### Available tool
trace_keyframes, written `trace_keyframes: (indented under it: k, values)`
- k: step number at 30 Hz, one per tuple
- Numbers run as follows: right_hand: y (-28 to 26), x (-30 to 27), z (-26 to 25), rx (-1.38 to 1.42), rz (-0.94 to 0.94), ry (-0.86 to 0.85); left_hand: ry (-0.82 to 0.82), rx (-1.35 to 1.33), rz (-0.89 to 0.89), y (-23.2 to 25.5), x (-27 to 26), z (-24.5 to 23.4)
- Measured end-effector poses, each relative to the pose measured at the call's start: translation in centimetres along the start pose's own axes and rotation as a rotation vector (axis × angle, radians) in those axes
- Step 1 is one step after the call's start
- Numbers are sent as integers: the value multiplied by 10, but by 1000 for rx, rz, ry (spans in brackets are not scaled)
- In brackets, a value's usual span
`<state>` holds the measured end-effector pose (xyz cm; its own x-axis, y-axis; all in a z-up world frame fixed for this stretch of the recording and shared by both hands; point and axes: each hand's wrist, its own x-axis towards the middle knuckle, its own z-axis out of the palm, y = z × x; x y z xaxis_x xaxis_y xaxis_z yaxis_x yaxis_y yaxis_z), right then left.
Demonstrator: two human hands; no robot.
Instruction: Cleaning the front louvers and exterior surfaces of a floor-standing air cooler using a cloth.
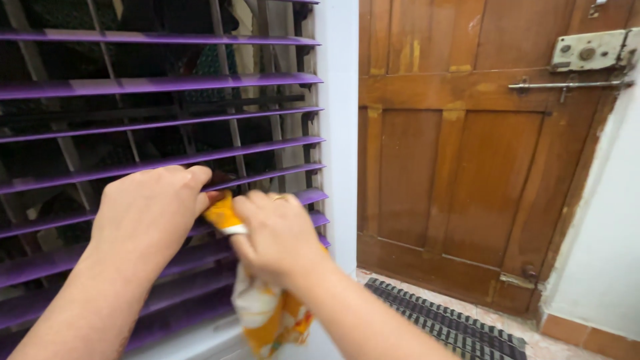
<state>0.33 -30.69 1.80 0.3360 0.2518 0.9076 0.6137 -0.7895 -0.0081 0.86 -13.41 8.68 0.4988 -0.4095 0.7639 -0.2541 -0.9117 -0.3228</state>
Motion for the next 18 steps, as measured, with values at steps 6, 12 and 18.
trace_keyframes:
  k: [6,12,18]
  values:
    - [47,-17,-23,-149,37,18,-64,31,-33,4,-3,-5]
    - [27,-12,12,-196,215,227,-49,10,-34,4,-6,-6]
    - [-42,-3,44,-135,207,223,-61,115,15,-1,-6,-4]
